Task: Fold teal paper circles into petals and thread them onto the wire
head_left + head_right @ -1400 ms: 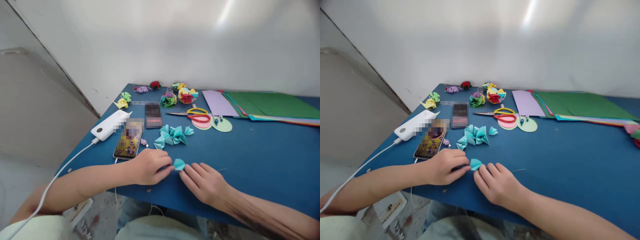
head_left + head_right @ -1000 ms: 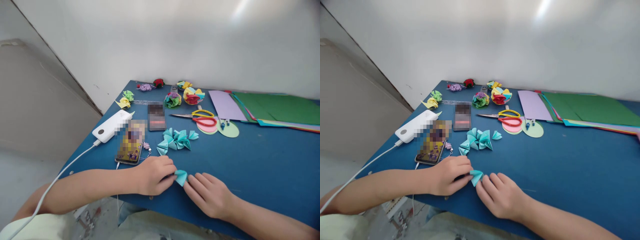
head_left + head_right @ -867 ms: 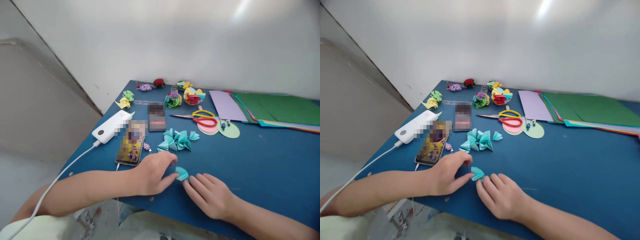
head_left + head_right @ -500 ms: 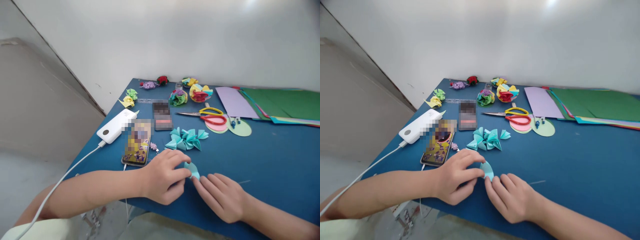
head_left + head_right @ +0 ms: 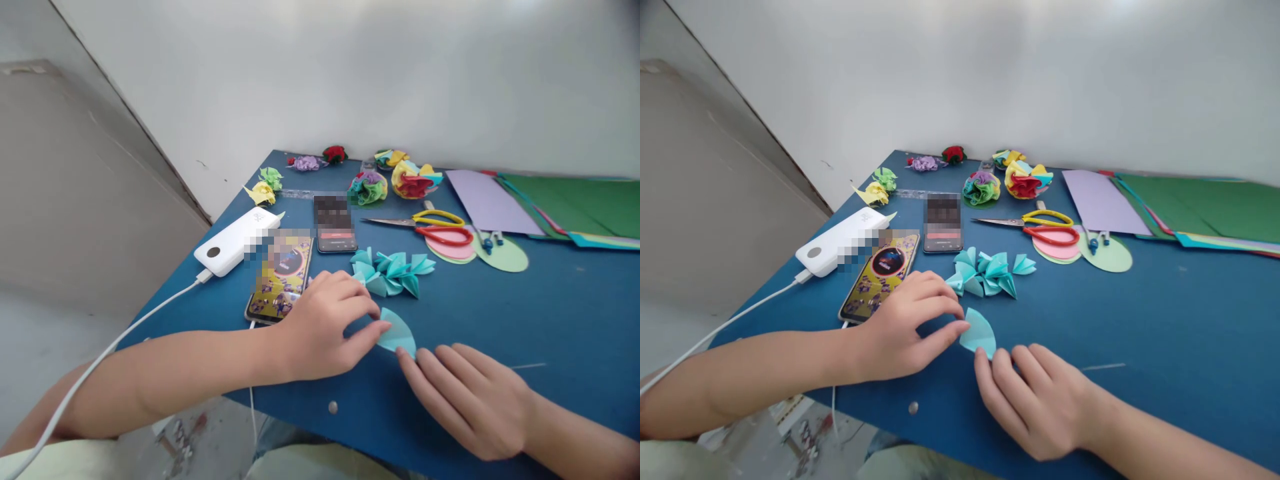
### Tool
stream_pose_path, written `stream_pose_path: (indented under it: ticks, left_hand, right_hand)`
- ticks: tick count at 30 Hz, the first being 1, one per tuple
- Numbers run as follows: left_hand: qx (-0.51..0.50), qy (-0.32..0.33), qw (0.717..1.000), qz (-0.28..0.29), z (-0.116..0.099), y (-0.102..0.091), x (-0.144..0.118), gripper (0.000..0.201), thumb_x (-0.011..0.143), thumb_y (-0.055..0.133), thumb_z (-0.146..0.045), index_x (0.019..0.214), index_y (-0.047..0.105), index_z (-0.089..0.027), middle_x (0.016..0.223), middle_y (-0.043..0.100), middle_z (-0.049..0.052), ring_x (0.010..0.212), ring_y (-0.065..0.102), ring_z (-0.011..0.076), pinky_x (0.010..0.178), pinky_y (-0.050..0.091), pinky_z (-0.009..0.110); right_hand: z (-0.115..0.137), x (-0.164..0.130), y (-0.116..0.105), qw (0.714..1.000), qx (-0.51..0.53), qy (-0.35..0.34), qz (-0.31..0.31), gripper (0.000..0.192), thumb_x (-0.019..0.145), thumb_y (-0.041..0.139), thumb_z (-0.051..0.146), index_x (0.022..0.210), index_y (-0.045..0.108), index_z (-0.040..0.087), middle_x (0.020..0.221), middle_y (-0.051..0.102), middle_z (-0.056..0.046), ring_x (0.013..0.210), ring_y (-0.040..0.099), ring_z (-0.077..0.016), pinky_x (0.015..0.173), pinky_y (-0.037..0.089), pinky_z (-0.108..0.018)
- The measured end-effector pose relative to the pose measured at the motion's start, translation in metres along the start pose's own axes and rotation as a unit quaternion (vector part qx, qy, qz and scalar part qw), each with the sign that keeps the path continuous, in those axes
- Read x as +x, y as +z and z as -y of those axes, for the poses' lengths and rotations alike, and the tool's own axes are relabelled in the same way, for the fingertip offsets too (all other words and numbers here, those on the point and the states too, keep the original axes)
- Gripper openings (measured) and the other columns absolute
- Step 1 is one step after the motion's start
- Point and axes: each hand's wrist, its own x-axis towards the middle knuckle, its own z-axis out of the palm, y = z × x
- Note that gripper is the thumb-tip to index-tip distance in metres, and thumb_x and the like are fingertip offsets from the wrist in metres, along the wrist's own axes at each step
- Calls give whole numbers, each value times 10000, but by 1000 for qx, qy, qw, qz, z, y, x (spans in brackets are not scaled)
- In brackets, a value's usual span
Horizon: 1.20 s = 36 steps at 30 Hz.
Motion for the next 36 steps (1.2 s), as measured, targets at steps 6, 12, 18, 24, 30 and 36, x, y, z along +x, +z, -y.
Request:
stream_pose_path:
  ticks: [6, 12, 18, 24, 30, 36]
  left_hand:
    - [3, 89, 995, 37, 0, 5, -3, 181, 873, 467, -256, 836, 607, -147, 827, 623, 53, 814, 538, 156, 712, 400, 298]
    - [125, 85, 988, -19, 7, 0, 1, 209, 891, 424, -220, 826, 600, -129, 801, 617, 73, 782, 535, 176, 716, 421, 311]
    - [253, 111, 958, -72, 20, -6, 6, 177, 879, 453, -221, 833, 602, -139, 770, 628, 72, 740, 558, 167, 678, 453, 295]
    - [438, 321, 836, -79, 5, 11, 8, 94, 842, 517, -155, 846, 603, -119, 708, 615, 50, 653, 565, 157, 532, 405, 281]
    - [489, 407, 768, -77, -8, 30, 17, 119, 819, 558, -154, 877, 614, -68, 664, 551, 29, 541, 506, 111, 440, 327, 250]
    - [460, 398, 790, -79, -5, 31, 11, 131, 813, 577, -175, 866, 596, -57, 637, 519, 6, 501, 490, 94, 429, 312, 249]
  right_hand:
    - [3, 3, 3, 1000, -5, 6, -30, 248, 845, 410, 151, 999, 594, 91, 767, 600, -98, 610, 522, -157, 544, 363, -321]
    - [-16, -8, 7, 996, -82, 39, -3, 197, 837, 533, 179, 1028, 559, 138, 609, 528, 6, 547, 455, -109, 528, 318, -276]
    - [-46, -29, 5, 947, -240, 210, -27, 141, 819, 579, 182, 950, 565, 132, 561, 501, 27, 482, 370, -93, 479, 250, -250]
    - [-23, -19, 1, 968, -117, 210, -68, 176, 823, 567, 167, 989, 530, 119, 634, 548, 6, 547, 434, -104, 528, 287, -250]
    - [-15, -17, 0, 978, -71, 191, -46, 102, 849, 481, 170, 919, 544, 129, 636, 497, 3, 573, 418, -117, 536, 268, -273]
    - [-16, -16, 8, 989, -70, 131, -13, 142, 877, 468, 252, 847, 553, 143, 641, 467, 5, 563, 383, -119, 518, 220, -291]
